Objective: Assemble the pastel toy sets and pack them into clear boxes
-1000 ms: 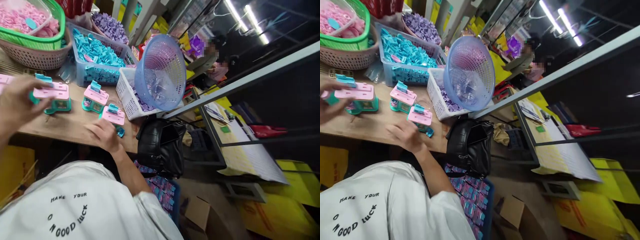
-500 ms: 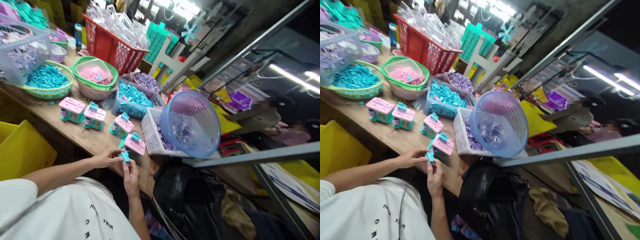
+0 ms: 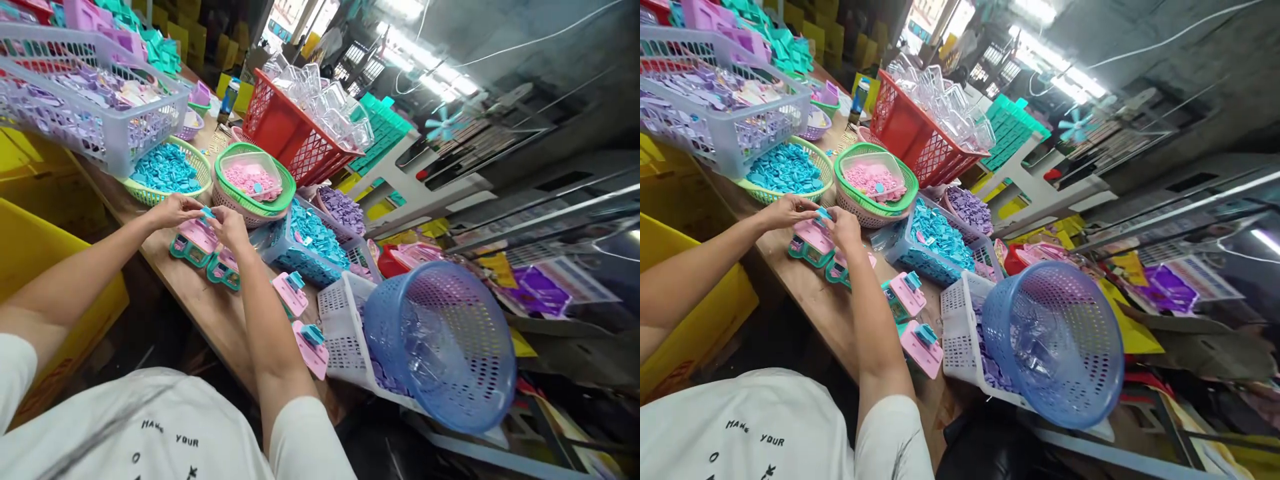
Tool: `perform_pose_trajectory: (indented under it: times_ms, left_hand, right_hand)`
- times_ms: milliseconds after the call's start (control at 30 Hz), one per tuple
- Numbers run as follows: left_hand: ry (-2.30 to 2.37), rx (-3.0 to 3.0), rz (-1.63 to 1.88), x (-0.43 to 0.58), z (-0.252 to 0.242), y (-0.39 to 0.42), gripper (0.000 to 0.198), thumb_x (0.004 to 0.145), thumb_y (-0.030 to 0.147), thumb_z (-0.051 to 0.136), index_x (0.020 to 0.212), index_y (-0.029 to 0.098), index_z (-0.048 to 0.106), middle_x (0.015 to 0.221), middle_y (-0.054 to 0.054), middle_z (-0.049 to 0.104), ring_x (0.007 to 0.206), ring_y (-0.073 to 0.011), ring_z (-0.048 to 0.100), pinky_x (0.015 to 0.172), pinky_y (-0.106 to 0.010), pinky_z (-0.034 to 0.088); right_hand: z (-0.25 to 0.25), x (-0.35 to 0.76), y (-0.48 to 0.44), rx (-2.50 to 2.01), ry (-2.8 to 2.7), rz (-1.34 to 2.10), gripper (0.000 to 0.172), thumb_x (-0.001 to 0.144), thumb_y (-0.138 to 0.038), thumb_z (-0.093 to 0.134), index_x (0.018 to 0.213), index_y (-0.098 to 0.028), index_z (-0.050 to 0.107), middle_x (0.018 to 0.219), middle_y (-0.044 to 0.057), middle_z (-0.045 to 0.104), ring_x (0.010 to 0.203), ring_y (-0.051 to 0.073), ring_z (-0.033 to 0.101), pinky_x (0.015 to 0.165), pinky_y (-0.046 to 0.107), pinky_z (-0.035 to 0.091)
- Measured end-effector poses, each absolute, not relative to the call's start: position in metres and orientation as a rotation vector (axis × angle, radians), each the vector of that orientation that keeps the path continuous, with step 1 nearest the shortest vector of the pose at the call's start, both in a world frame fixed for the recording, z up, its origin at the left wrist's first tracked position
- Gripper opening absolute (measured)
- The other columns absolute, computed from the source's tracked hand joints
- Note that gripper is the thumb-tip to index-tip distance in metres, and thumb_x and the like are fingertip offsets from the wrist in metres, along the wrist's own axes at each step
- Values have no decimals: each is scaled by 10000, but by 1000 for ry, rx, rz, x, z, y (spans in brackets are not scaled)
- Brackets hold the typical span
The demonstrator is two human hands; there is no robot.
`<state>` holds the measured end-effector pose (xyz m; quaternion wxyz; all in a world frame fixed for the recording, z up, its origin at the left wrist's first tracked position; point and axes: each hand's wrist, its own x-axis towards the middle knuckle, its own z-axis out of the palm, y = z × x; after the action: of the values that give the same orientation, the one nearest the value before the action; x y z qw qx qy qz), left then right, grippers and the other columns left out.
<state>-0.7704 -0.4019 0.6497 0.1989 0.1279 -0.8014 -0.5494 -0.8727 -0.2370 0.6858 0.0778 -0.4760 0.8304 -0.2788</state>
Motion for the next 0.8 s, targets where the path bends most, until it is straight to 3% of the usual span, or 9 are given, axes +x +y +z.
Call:
perform_pose_trajectory:
  times_ms: [367, 600, 800]
  left_hand:
    - [-2101, 404, -1675, -770, 617, -408, 664, 581, 608, 860, 1021, 116, 793, 950, -96, 782, 851, -215, 698, 786, -292, 559]
    - [-2131, 363, -1771, -768, 623, -415, 608, 542, 621, 865, 934, 168, 759, 899, -51, 760, 793, -174, 660, 704, -239, 519]
    - [-2193, 485, -1645, -770, 636, -400, 665, 588, 773, 743, 828, 157, 676, 800, -34, 700, 745, -149, 581, 680, -232, 452]
  right_hand:
    - [693, -870, -245, -1603, 2686, -260, 295, 1007, -402, 593, 1214, -238, 724, 1117, 81, 787, 1098, 253, 710, 964, 353, 476]
    - [695, -860, -250, -1616, 2720, -152, 306, 1025, -398, 559, 1234, -228, 705, 1110, 113, 784, 1088, 267, 713, 950, 357, 463]
    - [689, -856, -250, -1653, 2759, -131, 296, 1053, -389, 520, 1168, -190, 706, 1094, 83, 794, 1092, 238, 719, 1037, 399, 440]
